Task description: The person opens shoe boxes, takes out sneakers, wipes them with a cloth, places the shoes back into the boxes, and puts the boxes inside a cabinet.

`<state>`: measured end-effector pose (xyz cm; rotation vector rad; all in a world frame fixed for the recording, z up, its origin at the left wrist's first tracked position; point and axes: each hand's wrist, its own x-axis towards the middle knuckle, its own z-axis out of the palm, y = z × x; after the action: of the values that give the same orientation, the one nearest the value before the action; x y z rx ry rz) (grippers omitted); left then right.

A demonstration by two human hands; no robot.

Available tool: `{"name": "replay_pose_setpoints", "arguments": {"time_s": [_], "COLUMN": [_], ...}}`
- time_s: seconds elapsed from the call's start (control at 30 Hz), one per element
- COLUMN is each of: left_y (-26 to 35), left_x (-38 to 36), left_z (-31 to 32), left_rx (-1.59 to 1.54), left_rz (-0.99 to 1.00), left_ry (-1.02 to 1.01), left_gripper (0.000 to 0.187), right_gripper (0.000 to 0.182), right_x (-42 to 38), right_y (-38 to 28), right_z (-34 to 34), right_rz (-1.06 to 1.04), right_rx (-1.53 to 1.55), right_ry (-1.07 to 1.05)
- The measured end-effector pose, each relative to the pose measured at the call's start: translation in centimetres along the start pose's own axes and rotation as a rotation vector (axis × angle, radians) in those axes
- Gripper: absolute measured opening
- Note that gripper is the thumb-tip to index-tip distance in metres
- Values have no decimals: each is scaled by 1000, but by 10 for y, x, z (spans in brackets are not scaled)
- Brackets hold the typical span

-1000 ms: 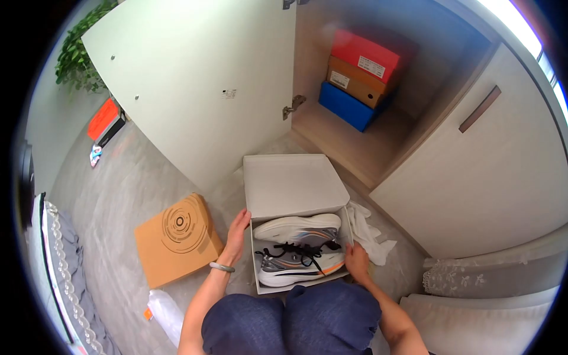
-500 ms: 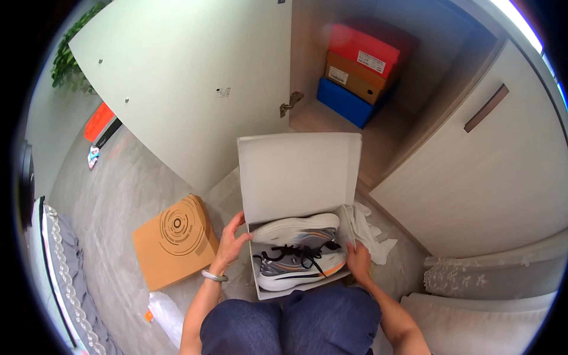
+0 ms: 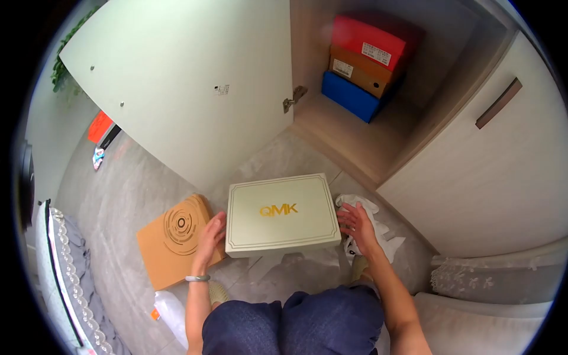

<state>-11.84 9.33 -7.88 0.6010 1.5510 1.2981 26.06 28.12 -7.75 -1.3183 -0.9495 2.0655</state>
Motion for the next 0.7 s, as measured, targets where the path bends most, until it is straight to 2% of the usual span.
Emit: {"name": "replay_pose_setpoints", "arguments": {"time_s": [0.03,0.07,0.1,0.13,0.17,0.23,0.27,0.3,0.37,0.4,0.47,0.5,0.57,0.6,0.63,0.67,0.7], "left_y": [-4,-5,-8,-25,-30,-37,-37,-41,-49,-50,-51,-55,-65,-61,-53,-47,-47], "left_x": [1,0,0,7,4,-3,-3,-3,0,-1,-4,-3,3,0,-6,-12,-16], "left_z": [2,7,13,16,27,54,57,57,57,58,59,57,56,57,59,61,63], "left_rx": [1,153,303,324,322,642,596,592,541,538,458,457,658,653,879,1107,1102], "left_rz": [-1,-9,-17,1,0,311,316,319,304,302,284,282,452,453,546,632,630], "left_ry": [1,-1,-3,13,13,202,206,211,231,234,240,245,337,342,298,249,256], "left_gripper": [61,65,69,77,77,82,84,84,82,82,82,82,82,82,85,89,89], "right_gripper": [66,66,67,68,68,66,63,63,64,64,65,65,62,53,53,47,41], "right_x": [-3,1,9,13,12,6,2,2,3,7,22,20,9,7,20,39,51], "right_y": [-1,10,32,50,65,81,80,74,65,64,68,75,93,89,92,96,98], "right_z": [7,6,3,1,2,6,6,6,1,-6,-27,-36,-51,-49,-63,-83,-95], "right_rz": [-69,-67,-224,-382,-381,-405,-394,-399,-694,-694,-718,-721,-587,-564,-570,-680,-774], "right_rx": [-21,-21,-306,-591,-593,-1069,-1192,-1196,-1255,-1259,-1454,-1455,-1650,-1707,-1713,-1431,-1143], "right_ry": [-12,-12,-20,-28,-28,107,159,157,274,270,555,549,350,327,323,342,356]}}
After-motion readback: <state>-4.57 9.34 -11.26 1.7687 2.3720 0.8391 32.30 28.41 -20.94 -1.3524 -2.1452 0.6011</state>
